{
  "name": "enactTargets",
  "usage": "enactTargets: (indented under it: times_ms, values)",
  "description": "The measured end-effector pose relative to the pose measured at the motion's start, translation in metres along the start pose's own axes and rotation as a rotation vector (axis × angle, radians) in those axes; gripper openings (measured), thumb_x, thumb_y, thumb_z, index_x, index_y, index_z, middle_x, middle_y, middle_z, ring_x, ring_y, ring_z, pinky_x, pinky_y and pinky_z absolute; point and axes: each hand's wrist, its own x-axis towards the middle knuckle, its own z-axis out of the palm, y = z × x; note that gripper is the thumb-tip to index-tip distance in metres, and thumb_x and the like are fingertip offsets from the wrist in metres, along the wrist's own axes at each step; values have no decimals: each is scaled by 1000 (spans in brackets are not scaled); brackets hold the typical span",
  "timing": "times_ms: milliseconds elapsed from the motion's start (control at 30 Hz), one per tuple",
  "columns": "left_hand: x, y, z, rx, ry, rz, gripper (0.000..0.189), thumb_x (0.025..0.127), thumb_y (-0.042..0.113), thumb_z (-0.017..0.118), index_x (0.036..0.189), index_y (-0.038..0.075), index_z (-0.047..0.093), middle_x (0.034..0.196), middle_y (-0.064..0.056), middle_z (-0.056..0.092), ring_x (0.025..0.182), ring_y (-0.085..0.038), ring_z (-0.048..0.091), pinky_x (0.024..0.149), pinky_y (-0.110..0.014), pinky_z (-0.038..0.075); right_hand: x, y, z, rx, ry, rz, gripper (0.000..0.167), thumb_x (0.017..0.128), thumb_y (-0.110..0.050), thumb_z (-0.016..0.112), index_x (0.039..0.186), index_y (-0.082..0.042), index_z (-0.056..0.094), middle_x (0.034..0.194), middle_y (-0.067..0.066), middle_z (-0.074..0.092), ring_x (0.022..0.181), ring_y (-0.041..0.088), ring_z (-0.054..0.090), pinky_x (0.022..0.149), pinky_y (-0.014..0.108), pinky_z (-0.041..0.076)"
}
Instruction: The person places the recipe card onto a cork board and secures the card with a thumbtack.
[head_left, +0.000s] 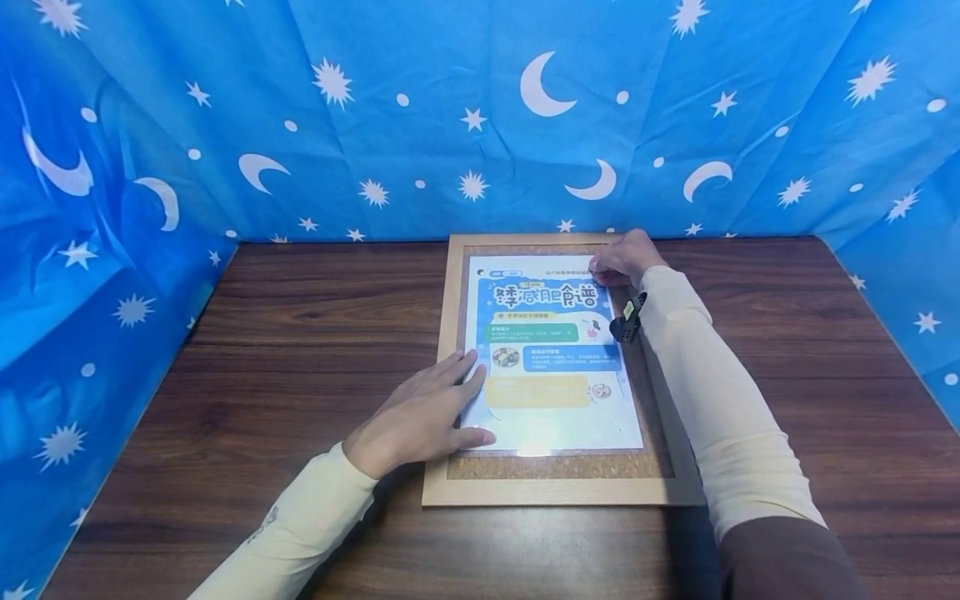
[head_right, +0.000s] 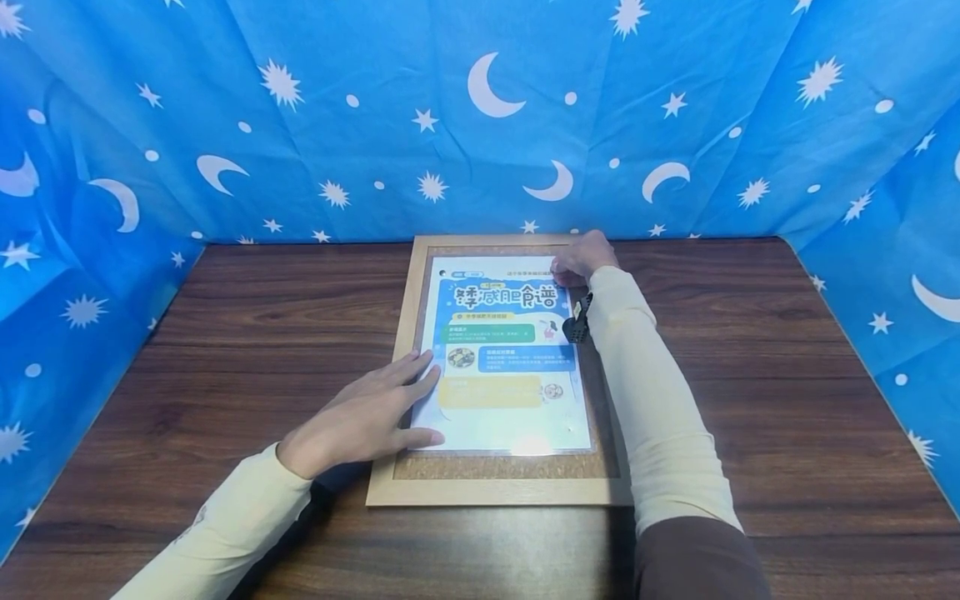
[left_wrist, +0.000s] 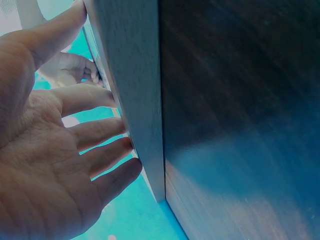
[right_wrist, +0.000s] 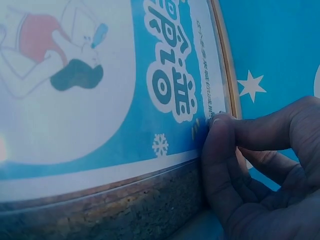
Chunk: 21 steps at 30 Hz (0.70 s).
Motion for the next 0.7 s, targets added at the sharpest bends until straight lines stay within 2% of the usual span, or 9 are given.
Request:
enactTargets:
  times_ms: [200,367,533,700]
  values:
    - [0,0,-1,3,3,0,88,91,54,70,157,7,35,167,-14,20,155,-30,11,122,-53,20,0,-4,0,-11,15,-10,8,90,4,68,95,3,63,75,8,65,61,13,66,62,24,59]
    - [0,1,-1,2,2,0,88,91,54,70,157,7,35,167,-13,19,155,-30,10,122,-53,20,1,-4,0,-27,16,-14,7,89,3,68,88,-1,61,71,7,65,59,13,66,62,25,60]
    - [1,1,-1,-1,1,-2,87,91,54,70,157,8,36,167,-13,19,155,-30,10,122,-53,20,-1,-2,-2,-43,14,-33,6,90,1,68,94,1,64,75,8,66,61,14,68,65,27,60]
    - [1,1,0,4,-1,-4,87,91,54,71,157,8,36,167,-13,20,155,-30,11,122,-52,20,-5,3,-3,-6,-35,-68,16,91,1,68,107,6,68,78,8,69,66,15,69,68,27,60]
